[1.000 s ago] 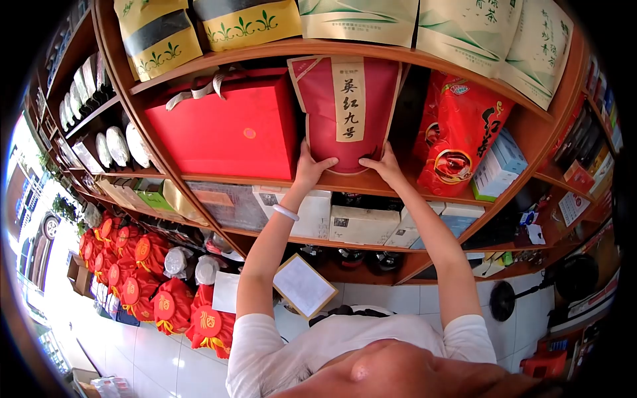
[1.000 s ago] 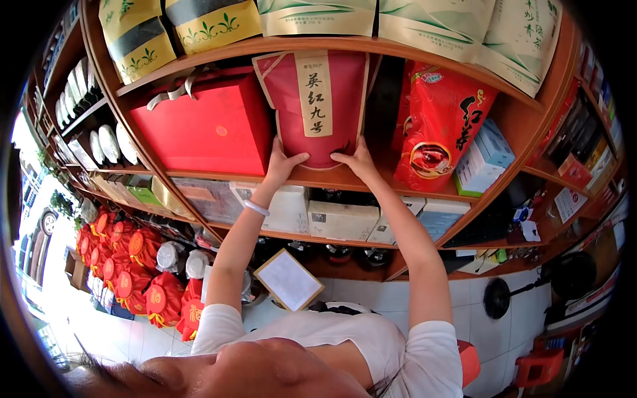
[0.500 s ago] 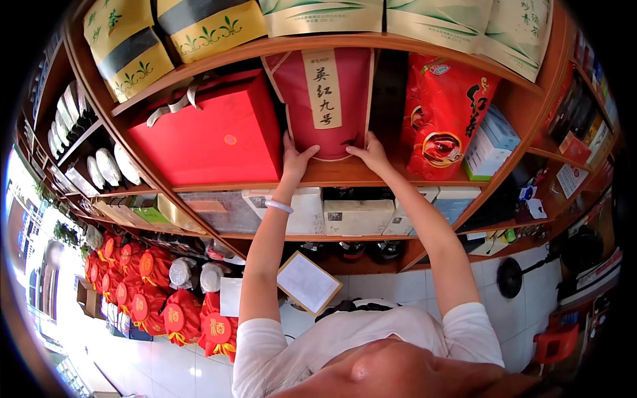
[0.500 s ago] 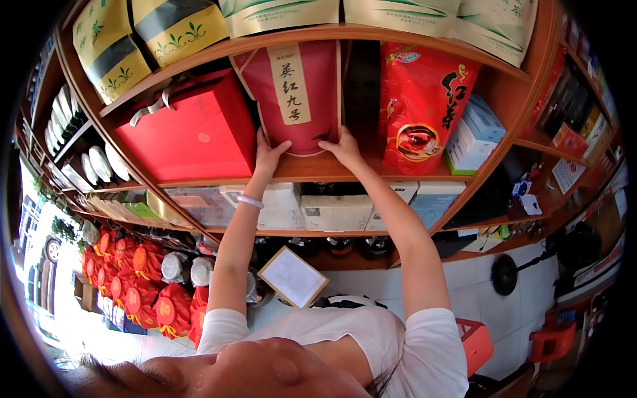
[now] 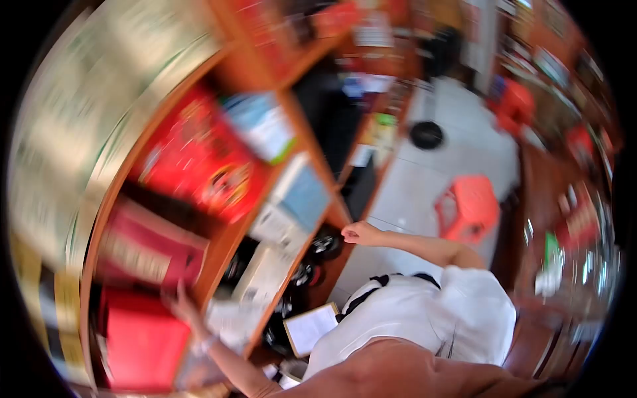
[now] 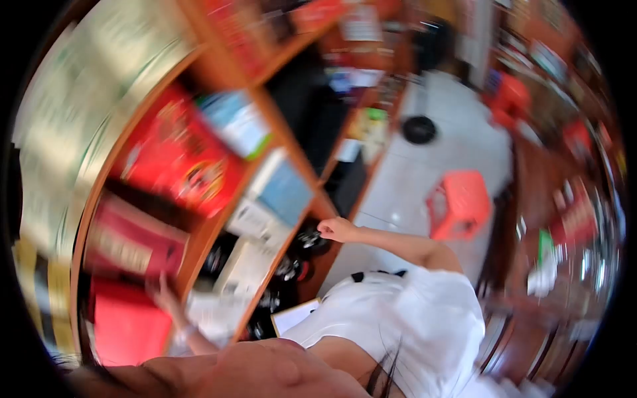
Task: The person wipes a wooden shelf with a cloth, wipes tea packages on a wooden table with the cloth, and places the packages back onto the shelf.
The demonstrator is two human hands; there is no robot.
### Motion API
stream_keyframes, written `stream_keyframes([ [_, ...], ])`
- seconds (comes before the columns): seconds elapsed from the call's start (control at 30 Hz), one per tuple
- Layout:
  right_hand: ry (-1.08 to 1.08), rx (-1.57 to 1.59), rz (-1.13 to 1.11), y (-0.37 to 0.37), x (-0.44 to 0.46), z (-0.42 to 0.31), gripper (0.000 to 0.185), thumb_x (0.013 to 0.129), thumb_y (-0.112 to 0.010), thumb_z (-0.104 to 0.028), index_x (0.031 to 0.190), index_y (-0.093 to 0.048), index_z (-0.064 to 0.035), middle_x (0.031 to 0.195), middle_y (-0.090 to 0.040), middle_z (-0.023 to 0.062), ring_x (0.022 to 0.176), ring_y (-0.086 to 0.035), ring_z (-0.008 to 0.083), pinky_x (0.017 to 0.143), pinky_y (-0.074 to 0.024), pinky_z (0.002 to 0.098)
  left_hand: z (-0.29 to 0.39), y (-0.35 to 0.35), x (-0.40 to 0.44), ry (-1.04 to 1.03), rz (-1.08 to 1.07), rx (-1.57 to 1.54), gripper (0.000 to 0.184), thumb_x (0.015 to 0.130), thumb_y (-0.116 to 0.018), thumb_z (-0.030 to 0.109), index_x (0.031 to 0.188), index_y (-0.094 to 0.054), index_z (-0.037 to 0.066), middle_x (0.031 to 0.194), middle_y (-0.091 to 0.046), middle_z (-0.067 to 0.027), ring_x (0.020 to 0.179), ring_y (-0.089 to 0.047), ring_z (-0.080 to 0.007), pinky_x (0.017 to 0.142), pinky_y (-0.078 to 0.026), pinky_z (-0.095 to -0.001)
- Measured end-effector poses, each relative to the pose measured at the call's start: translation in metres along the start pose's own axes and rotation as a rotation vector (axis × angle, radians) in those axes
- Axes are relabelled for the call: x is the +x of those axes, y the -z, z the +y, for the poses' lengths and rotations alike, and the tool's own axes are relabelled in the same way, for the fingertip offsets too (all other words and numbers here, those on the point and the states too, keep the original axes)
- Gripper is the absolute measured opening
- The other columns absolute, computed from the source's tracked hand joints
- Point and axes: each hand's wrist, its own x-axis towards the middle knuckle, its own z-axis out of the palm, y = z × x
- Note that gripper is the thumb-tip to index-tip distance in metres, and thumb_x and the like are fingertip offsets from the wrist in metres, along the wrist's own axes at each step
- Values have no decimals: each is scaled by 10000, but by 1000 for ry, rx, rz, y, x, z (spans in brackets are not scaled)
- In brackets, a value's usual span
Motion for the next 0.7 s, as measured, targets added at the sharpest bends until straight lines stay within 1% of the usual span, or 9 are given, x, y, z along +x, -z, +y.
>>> stream_keyframes([
  [0.03,-144,-144,41,11,-34,51,243,741,-615,-216,862,-587,-6,757,-610,125,716,-596,238,665,-472,338,32,5,-9,42,-73,-178,639,722,-663,330,1155,-420,-73,1201,-430,-233,1065,-452,-312,916,-371,-378],
  [0.17,-925,-448,107,40,-227,240,323,682,-632,-314,809,-619,-17,814,-610,185,778,-586,332,714,-458,412,64,-59,-12,-64,-155,-182,625,722,-661,332,1146,-430,-66,1177,-445,-231,1045,-464,-313,900,-379,-377],
  [0.2,-1185,-380,340,59,-272,206,312,686,-622,-301,818,-621,-18,840,-603,203,814,-579,341,730,-451,424,71,-75,-17,-82,-171,-174,622,722,-660,332,1144,-433,-65,1171,-449,-231,1039,-467,-313,896,-381,-376],
  [0.23,-1337,-377,497,56,-323,249,291,695,-609,-269,836,-620,-14,870,-601,204,836,-580,334,734,-456,420,78,-88,-22,-97,-183,-170,618,722,-659,332,1141,-436,-63,1165,-452,-231,1034,-469,-313,892,-383,-376],
  [0.27,-1417,-425,721,54,-368,265,283,699,-593,-251,851,-619,-15,883,-605,198,844,-586,318,729,-464,406,85,-100,-28,-111,-190,-159,615,722,-658,333,1139,-438,-62,1159,-456,-230,1029,-472,-313,888,-385,-376],
  [0.37,-1666,-120,1039,91,-449,219,276,678,-629,-204,867,-608,-4,887,-606,202,874,-584,306,757,-467,379,100,-131,-39,-118,-211,-133,605,722,-656,334,1132,-446,-57,1141,-467,-229,1014,-481,-313,876,-391,-374],
  [0.5,-1560,-212,1535,143,-508,204,240,665,-613,-187,802,-590,9,819,-608,212,825,-583,354,744,-464,412,117,-159,-54,-120,-228,-96,591,722,-654,336,1123,-456,-51,1116,-482,-228,993,-492,-314,860,-398,-373],
  [0.6,-1440,-285,1593,213,-516,148,298,662,-628,-228,821,-587,21,856,-593,238,849,-564,388,748,-451,444,127,-170,-61,-118,-230,-60,581,722,-652,337,1117,-464,-46,1098,-493,-226,978,-501,-314,848,-404,-372],
  [0.7,-1342,-443,1674,283,-565,176,459,661,-656,-261,999,-503,7,944,-561,253,897,-543,380,739,-450,440,133,-176,-68,-106,-216,-35,571,722,-650,338,1110,-472,-41,1080,-504,-225,963,-509,-315,835,-410,-371],
])
